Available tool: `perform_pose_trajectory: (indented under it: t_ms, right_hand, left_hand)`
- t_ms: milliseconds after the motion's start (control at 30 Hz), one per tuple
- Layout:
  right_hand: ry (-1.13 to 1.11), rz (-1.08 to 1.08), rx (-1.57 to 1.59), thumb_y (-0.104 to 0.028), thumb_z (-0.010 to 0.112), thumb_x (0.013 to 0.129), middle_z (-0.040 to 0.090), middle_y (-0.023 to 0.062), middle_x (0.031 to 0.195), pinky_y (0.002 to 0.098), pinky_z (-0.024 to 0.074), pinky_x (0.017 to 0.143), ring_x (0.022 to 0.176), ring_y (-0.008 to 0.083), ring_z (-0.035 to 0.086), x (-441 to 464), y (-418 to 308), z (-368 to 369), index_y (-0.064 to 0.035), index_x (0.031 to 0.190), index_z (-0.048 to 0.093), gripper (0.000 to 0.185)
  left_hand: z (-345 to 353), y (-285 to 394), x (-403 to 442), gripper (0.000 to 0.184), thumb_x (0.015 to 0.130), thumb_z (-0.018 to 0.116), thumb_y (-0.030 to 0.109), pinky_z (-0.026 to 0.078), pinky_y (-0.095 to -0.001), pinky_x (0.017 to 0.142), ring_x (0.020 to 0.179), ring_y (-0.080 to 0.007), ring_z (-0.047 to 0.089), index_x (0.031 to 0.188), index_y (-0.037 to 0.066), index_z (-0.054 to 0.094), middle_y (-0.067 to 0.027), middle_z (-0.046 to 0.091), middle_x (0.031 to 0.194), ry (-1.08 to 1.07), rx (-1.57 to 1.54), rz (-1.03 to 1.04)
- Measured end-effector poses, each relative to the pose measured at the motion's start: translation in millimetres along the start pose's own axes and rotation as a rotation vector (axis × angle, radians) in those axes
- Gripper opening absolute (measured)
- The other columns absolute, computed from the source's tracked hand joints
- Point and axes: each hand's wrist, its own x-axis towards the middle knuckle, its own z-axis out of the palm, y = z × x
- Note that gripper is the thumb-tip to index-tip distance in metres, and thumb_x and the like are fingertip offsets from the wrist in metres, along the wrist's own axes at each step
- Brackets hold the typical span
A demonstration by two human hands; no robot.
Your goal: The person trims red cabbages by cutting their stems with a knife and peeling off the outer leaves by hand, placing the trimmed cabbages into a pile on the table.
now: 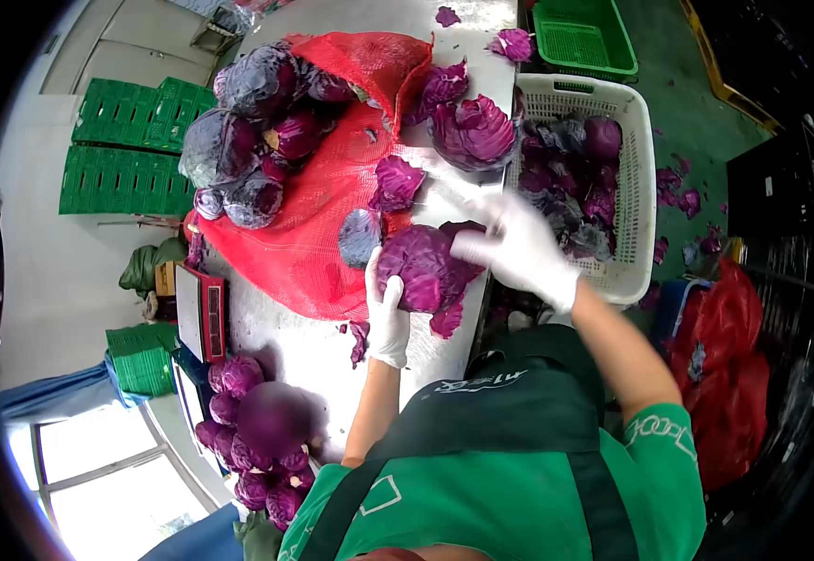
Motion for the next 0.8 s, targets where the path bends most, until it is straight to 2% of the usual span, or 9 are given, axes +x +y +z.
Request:
perform_pose_trajectory:
  t_ms: [100, 133, 233, 300, 367, 467, 567, 600, 800]
  right_hand:
    - [0.101, -0.294, -0.232, -0.043, 0.087, 0.069, 0.046, 0.0139, 0.136, 0.0384, 0.048, 0.097, 0.118, 0.0284, 0.055, -17.1, -1.3, 65.8, -0.0166, 0.152, 0.034, 0.102]
    - [0.096, -0.175, -0.203, -0.041, 0.089, 0.069, 0.046, 0.0153, 0.135, 0.0387, 0.0478, 0.097, 0.118, 0.03, 0.054, -23.5, -4.8, 66.1, -0.0169, 0.153, 0.033, 0.104]
    - [0.0, -0.147, 0.21, -0.026, 0.087, 0.076, 0.051, 0.0079, 0.129, 0.0271, 0.0492, 0.084, 0.094, 0.013, 0.056, -28.7, 9.9, 57.2, -0.0134, 0.148, 0.044, 0.085]
    - [0.02, -0.09, 0.364, -0.013, 0.081, 0.082, 0.062, 0.0034, 0.115, 0.021, 0.0465, 0.076, 0.076, 0.005, 0.051, -24.1, 11.7, 43.7, -0.0097, 0.137, 0.057, 0.059]
    - [0.101, -0.052, 0.258, -0.011, 0.075, 0.086, 0.065, 0.0029, 0.111, 0.0208, 0.0464, 0.073, 0.076, 0.0046, 0.051, -12.0, 26.3, 37.6, -0.0076, 0.133, 0.06, 0.049]
    - [0.035, -0.046, 0.291, -0.013, 0.069, 0.091, 0.067, 0.0041, 0.114, 0.0218, 0.0471, 0.075, 0.082, 0.005, 0.054, -7.7, 18.0, 43.3, -0.0057, 0.132, 0.061, 0.043]
    - [-0.071, -0.061, 0.389, -0.016, 0.067, 0.093, 0.067, 0.0057, 0.119, 0.0235, 0.0486, 0.079, 0.088, 0.0072, 0.058, 2.7, 23.4, 63.9, -0.0051, 0.132, 0.061, 0.041]
    - [-0.089, -0.05, 0.277, -0.018, 0.068, 0.092, 0.065, 0.0076, 0.123, 0.0249, 0.0487, 0.085, 0.097, 0.0104, 0.061, 5.2, 22.6, 67.7, -0.0054, 0.132, 0.061, 0.043]
    - [-0.03, -0.136, 0.029, -0.02, 0.074, 0.085, 0.057, 0.0154, 0.135, 0.0306, 0.0481, 0.095, 0.112, 0.0198, 0.061, 33.8, 75.0, 92.4, -0.0057, 0.132, 0.06, 0.052]
  left_hand:
    - [-6.6, 24.0, 7.3, 0.068, 0.092, 0.062, 0.004, 0.037, -0.0295, 0.109, 0.127, -0.0151, 0.045, 0.153, 0.011, 0.033, -0.0068, 0.039, 0.149, 0.011, -0.039, 0.057]
    - [-1.1, 21.2, 2.1, 0.066, 0.093, 0.061, 0.005, 0.038, -0.0309, 0.108, 0.125, -0.016, 0.047, 0.152, 0.01, 0.033, -0.0071, 0.04, 0.148, 0.038, -0.086, 0.043]
    - [-0.5, 11.9, -4.5, 0.06, 0.097, 0.06, 0.015, 0.04, -0.0384, 0.11, 0.129, -0.0218, 0.048, 0.151, 0.009, 0.035, -0.0098, 0.04, 0.15, 0.05, -0.171, 0.009]
    - [-7.9, 14.2, -5.1, 0.059, 0.097, 0.061, 0.026, 0.038, -0.0446, 0.113, 0.133, -0.0265, 0.046, 0.148, 0.009, 0.037, -0.0129, 0.041, 0.15, -0.007, -0.748, -0.273]
    - [-4.0, 24.1, -11.8, 0.065, 0.097, 0.059, 0.04, 0.035, -0.0489, 0.116, 0.136, -0.0294, 0.045, 0.148, 0.007, 0.036, -0.016, 0.045, 0.147, -0.066, -0.809, -0.273]
    - [0.7, 15.8, -18.4, 0.07, 0.097, 0.053, 0.05, 0.033, -0.0514, 0.117, 0.136, -0.0313, 0.045, 0.149, 0.007, 0.033, -0.0175, 0.045, 0.146, -0.416, -0.597, 0.079]
    - [-4.6, -7.0, -22.5, 0.075, 0.096, 0.048, 0.056, 0.027, -0.0651, 0.114, 0.143, -0.0407, 0.032, 0.154, 0.013, 0.027, -0.0192, 0.031, 0.156, -0.38, -1.37, -0.588]
    - [-0.5, -3.5, -29.6, 0.078, 0.095, 0.05, 0.055, 0.028, -0.066, 0.113, 0.145, -0.0419, 0.025, 0.154, 0.011, 0.026, -0.0195, 0.027, 0.157, -0.419, -1.647, -0.655]
    - [-14.6, -17.1, -43.4, 0.073, 0.092, 0.055, 0.052, 0.036, -0.0595, 0.107, 0.143, -0.0348, 0.031, 0.151, 0.014, 0.033, -0.0183, 0.032, 0.154, -0.561, -1.837, -0.686]
